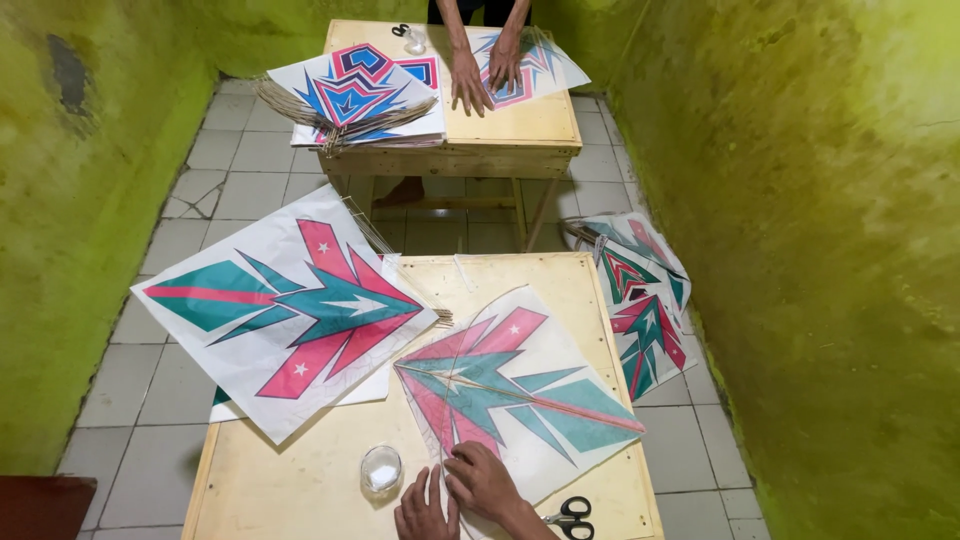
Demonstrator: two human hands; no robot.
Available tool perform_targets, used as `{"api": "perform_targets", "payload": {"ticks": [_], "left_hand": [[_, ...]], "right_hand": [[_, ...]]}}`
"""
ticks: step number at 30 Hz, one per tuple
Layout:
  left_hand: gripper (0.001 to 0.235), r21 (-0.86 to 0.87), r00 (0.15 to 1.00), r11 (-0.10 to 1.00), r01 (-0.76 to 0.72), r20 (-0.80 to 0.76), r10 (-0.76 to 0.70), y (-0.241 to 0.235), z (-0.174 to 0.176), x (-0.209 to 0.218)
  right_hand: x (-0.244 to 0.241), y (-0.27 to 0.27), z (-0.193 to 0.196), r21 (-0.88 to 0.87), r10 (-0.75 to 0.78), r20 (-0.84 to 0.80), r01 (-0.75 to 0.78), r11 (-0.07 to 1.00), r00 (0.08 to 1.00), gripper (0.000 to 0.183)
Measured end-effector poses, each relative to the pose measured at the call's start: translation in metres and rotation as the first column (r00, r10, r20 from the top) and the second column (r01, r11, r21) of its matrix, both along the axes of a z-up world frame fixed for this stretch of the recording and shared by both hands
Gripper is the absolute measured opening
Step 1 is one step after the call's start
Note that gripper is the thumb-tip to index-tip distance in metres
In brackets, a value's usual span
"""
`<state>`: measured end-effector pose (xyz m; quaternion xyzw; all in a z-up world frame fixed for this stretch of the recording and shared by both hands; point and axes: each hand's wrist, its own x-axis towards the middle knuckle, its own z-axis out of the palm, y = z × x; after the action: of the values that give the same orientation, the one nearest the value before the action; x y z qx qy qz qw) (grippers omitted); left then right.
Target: The person is finishing the assembly of kites by applying glue to the paper edges and pressing them onto the bamboo frames.
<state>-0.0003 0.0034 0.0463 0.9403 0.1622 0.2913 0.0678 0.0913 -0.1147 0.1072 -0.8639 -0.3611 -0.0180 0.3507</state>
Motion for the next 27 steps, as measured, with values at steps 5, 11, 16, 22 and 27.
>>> {"api": "perform_targets", "payload": {"ticks": [5, 11, 16, 22, 27], "left_hand": [[0.056, -0.006, 0.999, 0.999, 0.035, 0.025, -0.035, 0.003, -0.003, 0.003], [0.056, 0.003, 0.997, 0.998, 0.055, -0.049, -0.055, 0.005, -0.002, -0.001], [0.054, 0.027, 0.998, 0.999, 0.047, -0.05, -0.046, 0.005, 0.001, -0.002], [0.053, -0.036, 0.997, 0.998, 0.043, -0.069, -0.046, 0.004, -0.01, -0.002], [0.052, -0.012, 0.998, 0.999, 0.032, -0.053, -0.033, 0.004, -0.008, -0.001]], "right_hand": [[-0.004, 0.002, 0.002, 0.082, -0.012, 0.059, 0.007, 0.997, 0.998, 0.023], [-0.009, 0.0, 0.001, 0.07, -0.027, 0.047, 0.024, 0.997, 0.999, 0.027], [-0.009, -0.002, -0.002, 0.05, -0.026, 0.014, 0.026, 0.998, 1.0, 0.031], [-0.01, 0.001, 0.002, 0.08, -0.025, 0.034, 0.022, 0.997, 0.999, 0.028], [-0.011, 0.001, 0.007, 0.059, -0.013, 0.014, 0.012, 0.998, 1.0, 0.029]]}}
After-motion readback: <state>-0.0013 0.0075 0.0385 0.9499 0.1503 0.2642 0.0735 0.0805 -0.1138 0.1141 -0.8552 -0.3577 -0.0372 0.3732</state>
